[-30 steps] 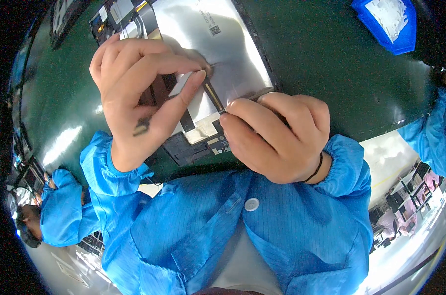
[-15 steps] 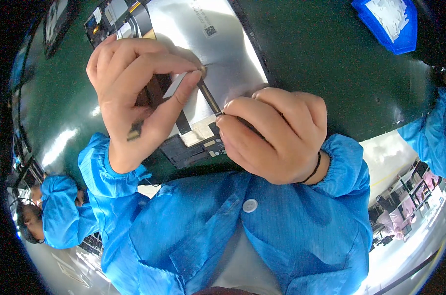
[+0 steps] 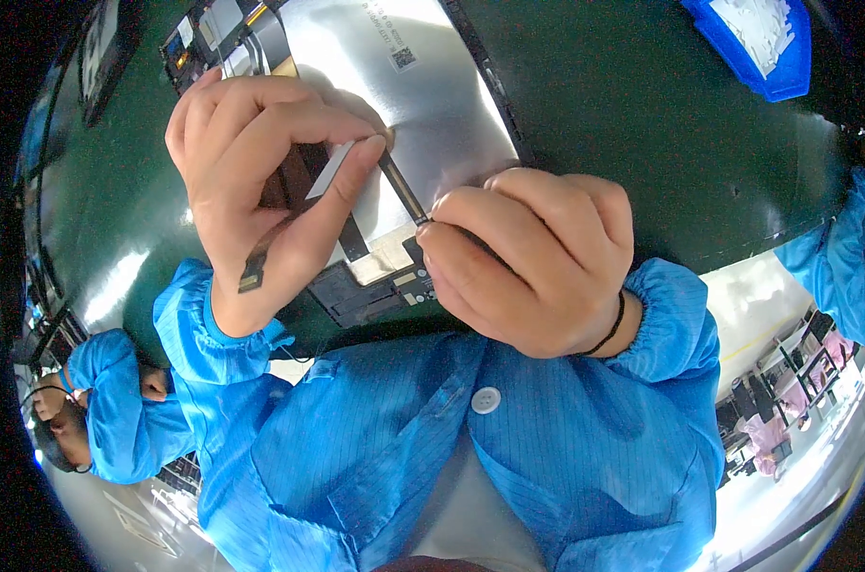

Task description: The person assembles electronic tablet devices on a conveyor line by peeling adhesive backings, connecting ribbon cables, and pressing them into the device chassis by hand and using tweezers before placing the devices back on the conveyor belt.

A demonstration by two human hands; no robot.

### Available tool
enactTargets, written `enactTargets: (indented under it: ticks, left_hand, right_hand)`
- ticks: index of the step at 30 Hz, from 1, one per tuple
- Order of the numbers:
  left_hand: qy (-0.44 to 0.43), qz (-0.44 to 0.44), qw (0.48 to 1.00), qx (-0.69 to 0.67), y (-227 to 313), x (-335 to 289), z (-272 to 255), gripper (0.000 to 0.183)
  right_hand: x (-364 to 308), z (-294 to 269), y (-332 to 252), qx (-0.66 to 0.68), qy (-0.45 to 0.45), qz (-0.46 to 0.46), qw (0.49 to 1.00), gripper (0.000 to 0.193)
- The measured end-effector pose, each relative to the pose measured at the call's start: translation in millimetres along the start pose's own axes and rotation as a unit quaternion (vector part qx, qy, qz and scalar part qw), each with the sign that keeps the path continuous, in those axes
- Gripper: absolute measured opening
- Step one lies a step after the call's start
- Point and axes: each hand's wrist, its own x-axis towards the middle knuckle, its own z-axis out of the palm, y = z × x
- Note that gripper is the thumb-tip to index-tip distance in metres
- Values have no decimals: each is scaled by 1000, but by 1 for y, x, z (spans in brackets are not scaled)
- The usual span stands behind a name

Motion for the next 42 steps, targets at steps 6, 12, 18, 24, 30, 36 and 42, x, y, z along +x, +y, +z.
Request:
enactTargets:
  ticks: [6, 12, 18, 24, 30, 36, 42]
  left_hand:
    - [-4, -1, 1000, 4, 0, 1, -2, 15]
    - [-1, 4, 1000, 2, -1, -1, 1, 16]
    - [-5, -1, 1000, -21, -1, -3, -3, 16]
    - [7, 16, 999, -28, -8, -10, -8, 17]
    - [5, 10, 1000, -15, -16, -25, -13, 18]
    - [12, 6, 1000, -5, -15, -27, -12, 18]
    - [14, 5, 1000, 2, -13, -29, -14, 18]
  right_hand:
    - [1, 0, -1, -2, 1, -3, 1000, 22]
    - [1, -2, 0, 0, 3, -18, 1000, 18]
    - [-1, 1, -4, 10, 13, 4, 1000, 15]
    - [5, -4, -19, -14, 4, 31, 999, 16]
    - [3, 1, -35, -45, -36, 21, 998, 21]
    - [2, 1, -37, -41, -49, 25, 998, 23]
    - [5, 5, -36, -35, -25, 9, 999, 20]
